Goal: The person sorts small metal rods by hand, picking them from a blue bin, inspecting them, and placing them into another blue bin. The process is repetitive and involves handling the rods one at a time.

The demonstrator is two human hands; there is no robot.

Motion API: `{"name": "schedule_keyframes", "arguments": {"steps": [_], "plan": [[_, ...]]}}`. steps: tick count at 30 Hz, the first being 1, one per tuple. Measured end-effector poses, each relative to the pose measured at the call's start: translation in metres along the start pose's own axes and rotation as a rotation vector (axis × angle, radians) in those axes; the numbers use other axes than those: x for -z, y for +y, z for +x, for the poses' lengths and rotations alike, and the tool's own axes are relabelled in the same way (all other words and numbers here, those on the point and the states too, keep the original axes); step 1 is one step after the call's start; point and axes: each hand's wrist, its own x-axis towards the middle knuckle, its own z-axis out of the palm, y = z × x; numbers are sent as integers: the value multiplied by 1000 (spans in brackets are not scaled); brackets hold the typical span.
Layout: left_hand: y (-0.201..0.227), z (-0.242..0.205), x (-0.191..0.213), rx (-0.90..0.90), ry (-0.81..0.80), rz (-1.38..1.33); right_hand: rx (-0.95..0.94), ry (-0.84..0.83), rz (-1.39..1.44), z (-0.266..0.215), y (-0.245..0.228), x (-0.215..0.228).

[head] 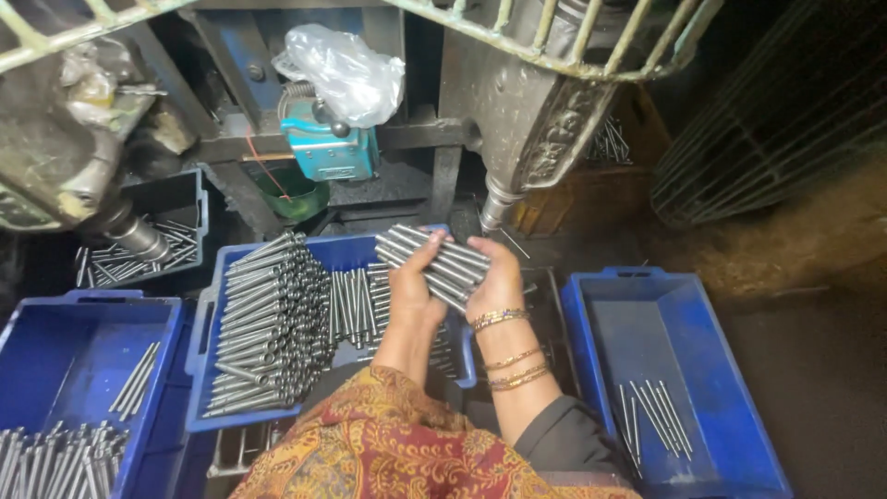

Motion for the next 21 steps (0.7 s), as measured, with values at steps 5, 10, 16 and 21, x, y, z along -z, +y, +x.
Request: {"name": "schedule_keyframes", "arguments": {"steps": [5, 10, 16, 21], "plan": [[-21, 36, 37, 157, 107, -106, 245, -153, -485, 73, 7, 58], [-6, 50, 22, 211, 7, -87, 338, -75, -640, 81, -21, 61], [2, 56, 27, 242, 26, -175, 411, -141, -548, 53, -30, 40], [-5, 55, 29, 262, 67, -123, 404, -107, -469, 41, -38, 39]]}}
